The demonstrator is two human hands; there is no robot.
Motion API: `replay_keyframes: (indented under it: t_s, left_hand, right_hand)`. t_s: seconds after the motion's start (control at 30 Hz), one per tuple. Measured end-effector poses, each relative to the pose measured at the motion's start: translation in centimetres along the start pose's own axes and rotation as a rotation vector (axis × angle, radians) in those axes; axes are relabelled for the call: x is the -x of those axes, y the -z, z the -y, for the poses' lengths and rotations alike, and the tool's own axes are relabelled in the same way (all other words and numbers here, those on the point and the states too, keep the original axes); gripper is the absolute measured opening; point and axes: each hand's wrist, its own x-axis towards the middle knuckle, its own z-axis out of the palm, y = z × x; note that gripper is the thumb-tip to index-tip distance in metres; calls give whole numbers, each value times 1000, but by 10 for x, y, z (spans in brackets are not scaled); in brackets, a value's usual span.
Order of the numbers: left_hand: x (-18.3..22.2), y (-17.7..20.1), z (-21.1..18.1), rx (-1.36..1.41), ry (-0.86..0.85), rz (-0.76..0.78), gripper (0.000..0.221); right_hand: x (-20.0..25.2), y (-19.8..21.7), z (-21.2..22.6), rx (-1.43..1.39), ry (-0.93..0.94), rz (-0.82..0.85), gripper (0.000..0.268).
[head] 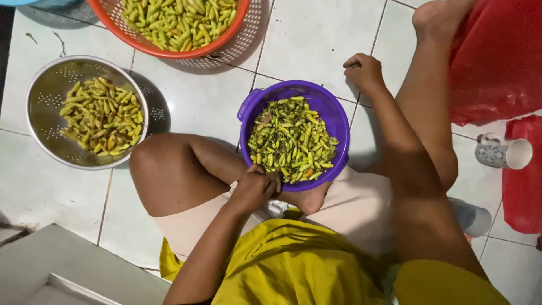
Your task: Removing stems from green chilies by hand and sorting them into bowls while sitting on the floor.
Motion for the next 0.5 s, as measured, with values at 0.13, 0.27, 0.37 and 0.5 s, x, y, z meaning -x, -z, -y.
replay_keyframes:
  t_s: [0.13,0.27,0.37,0.5]
  left_hand:
    - [1,-19,21,-115,-8,28,28]
    - [2,-22,24,-143,-6,17,30]
    - [2,-25,25,-150,-19,-6,31]
    - [6,-36,35,-110,-23,-17,32]
  right_hand:
    - [91,24,97,-240,26,49,27]
    - [140,4,150,-100,61,199,25]
    - [118,-55,112,278,109,136,21]
    - [77,-138,62,503,114,32,21]
